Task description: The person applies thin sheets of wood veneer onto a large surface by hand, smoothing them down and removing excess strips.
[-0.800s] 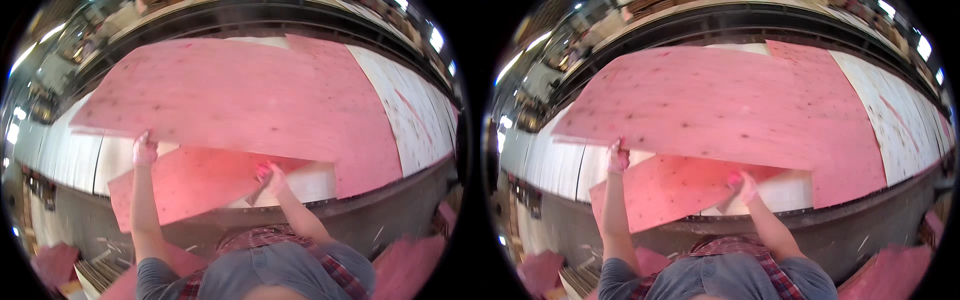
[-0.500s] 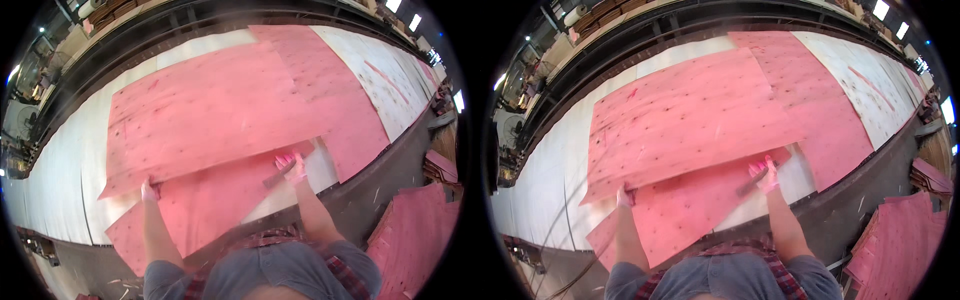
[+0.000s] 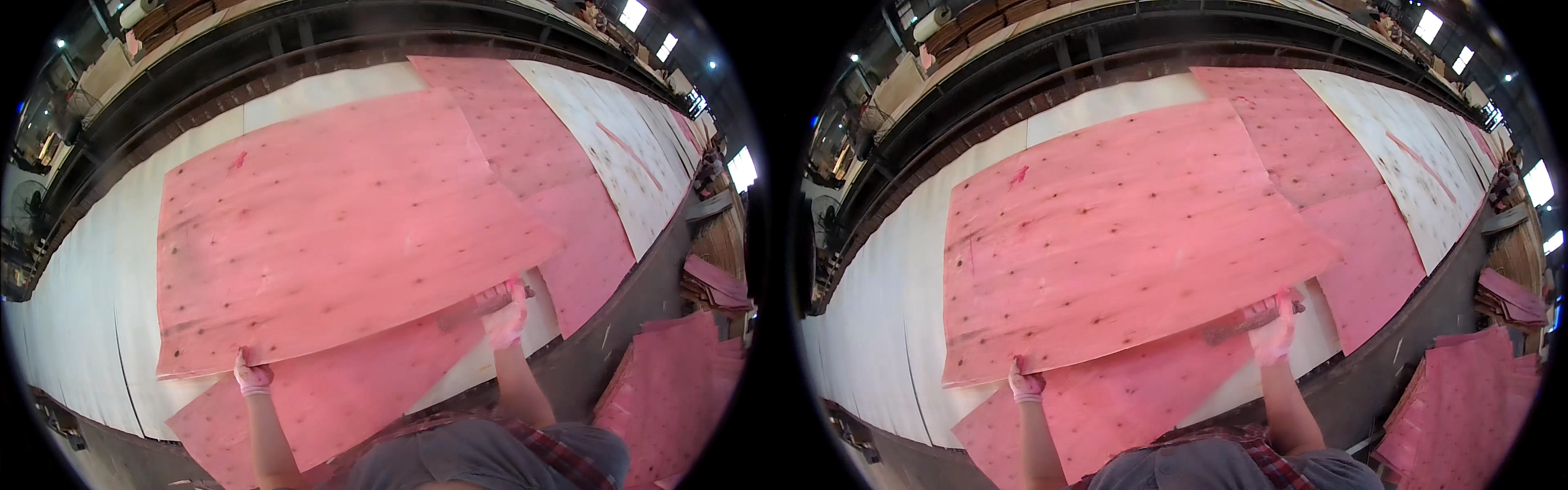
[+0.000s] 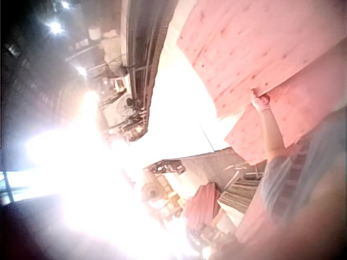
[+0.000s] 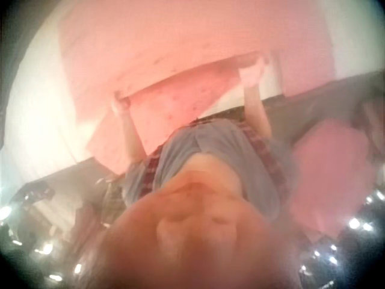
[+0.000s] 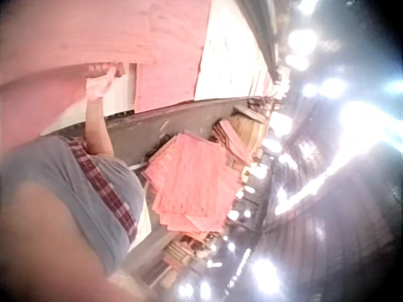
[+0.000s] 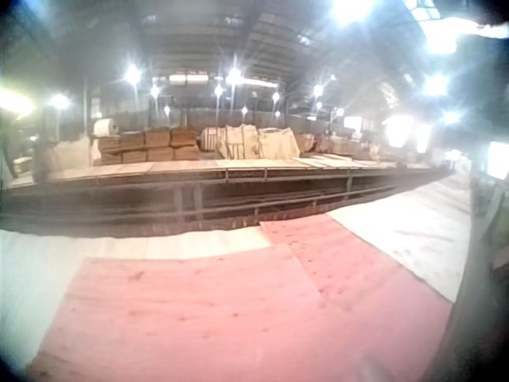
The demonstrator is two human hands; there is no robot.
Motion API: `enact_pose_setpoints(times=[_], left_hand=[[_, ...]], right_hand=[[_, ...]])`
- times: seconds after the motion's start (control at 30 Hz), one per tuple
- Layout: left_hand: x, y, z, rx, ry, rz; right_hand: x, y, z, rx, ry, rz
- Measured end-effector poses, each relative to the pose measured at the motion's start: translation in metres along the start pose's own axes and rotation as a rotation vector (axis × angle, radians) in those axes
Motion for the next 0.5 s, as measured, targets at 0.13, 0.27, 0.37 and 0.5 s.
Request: enact_pose_setpoints(times=[0.13,0.27,0.37,0.5], left_hand=[[0.045,0.003,0.024,0.047,0.019,0.001],[0.177,0.042,0.098,0.206,0.511,-0.435],[0.271,0.115,0.221,0.52,0.38,-0.552],[0.353,0.083,0.323,0.615,0.135,-0.771]], right_hand=[[-0.061,0.025,0.001,-0.015,-0.184,0.004],[-0.012,0.109,-0.019,-0.068,-0.42,-0.157],[0.164,0.173,-0.06,-0.125,-0.234,-0.321],[0.267,0.162,-0.117,-0.378,-0.239,-1.158]])
Point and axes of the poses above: each hand's wrist, its own y-axis towards the middle knuckle, its own x-axis out of the palm, z = x × y, the point moved 5 cm from there along y, towards the middle knuckle, and after that the axes turned 15 degrees about -z, right-handed, at the moved point
